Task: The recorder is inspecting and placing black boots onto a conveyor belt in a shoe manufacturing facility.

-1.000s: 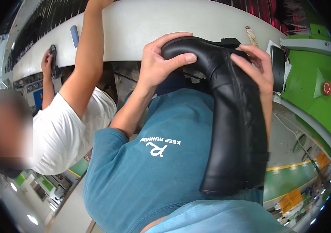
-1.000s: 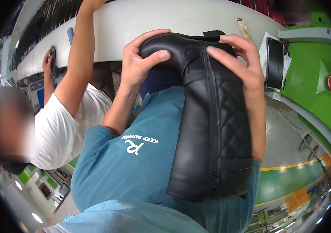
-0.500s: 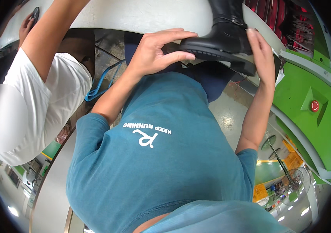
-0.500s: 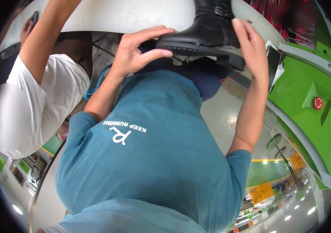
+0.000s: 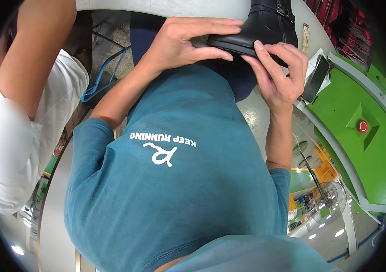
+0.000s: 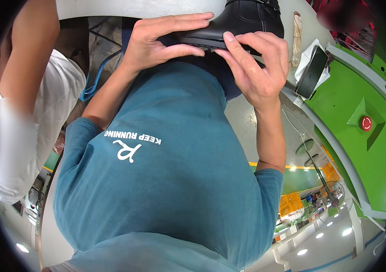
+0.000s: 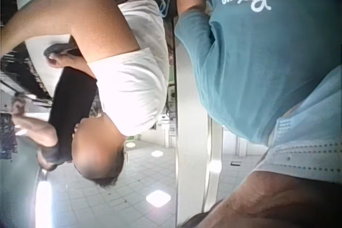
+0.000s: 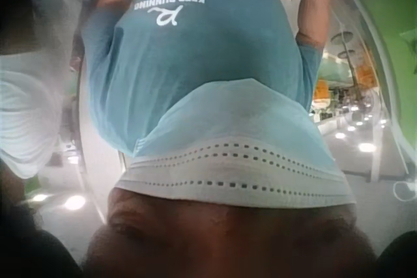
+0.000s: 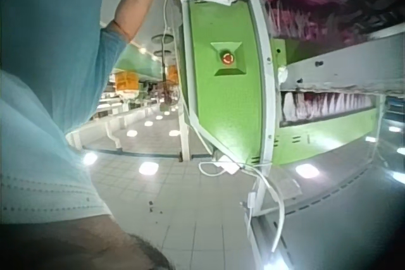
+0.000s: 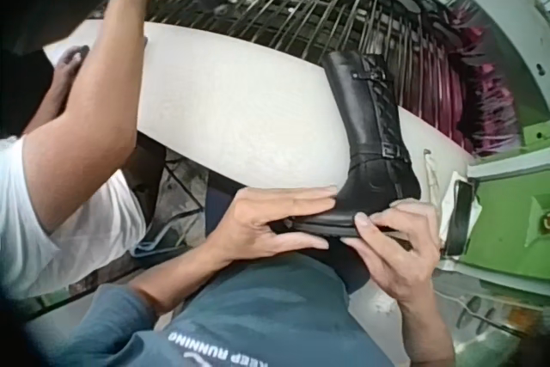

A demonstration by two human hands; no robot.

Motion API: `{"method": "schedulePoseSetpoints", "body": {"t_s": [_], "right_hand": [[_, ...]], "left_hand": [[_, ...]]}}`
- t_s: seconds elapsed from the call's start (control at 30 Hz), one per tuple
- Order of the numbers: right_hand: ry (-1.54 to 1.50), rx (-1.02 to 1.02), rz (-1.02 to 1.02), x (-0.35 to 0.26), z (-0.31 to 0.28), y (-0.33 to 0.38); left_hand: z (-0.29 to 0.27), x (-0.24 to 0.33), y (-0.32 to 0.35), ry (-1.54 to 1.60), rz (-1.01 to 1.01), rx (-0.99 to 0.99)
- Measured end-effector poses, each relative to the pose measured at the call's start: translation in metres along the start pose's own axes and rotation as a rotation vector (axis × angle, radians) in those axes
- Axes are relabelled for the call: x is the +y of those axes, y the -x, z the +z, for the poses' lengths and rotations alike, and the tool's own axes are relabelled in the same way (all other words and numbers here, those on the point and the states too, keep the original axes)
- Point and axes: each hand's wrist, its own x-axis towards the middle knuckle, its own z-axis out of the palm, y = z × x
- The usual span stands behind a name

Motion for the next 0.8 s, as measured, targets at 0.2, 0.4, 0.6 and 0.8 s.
{"method": "schedulePoseSetpoints", "body": {"t_s": [0.2, 0.4, 0.6, 0.8], "right_hand": [[-0.183, -0.023, 0.082, 0.002, -0.006, -0.013], [-0.368, -0.342, 0.404, 0.012, -0.025, -0.048], [-0.182, -0.163, 0.182, 0.022, -0.026, -0.031], [-0.068, -0.012, 0.015, 0.030, -0.023, 0.002]], "left_hand": [[0.016, 0.002, -0.007, 0.108, 0.000, 0.081], [0.019, 0.008, -0.009, 0.094, -0.072, 0.109], [0.005, 0.013, -0.018, 0.047, -0.035, 0.025], [0.032, 0.016, -0.063, -0.091, 0.367, 0.162]]}}
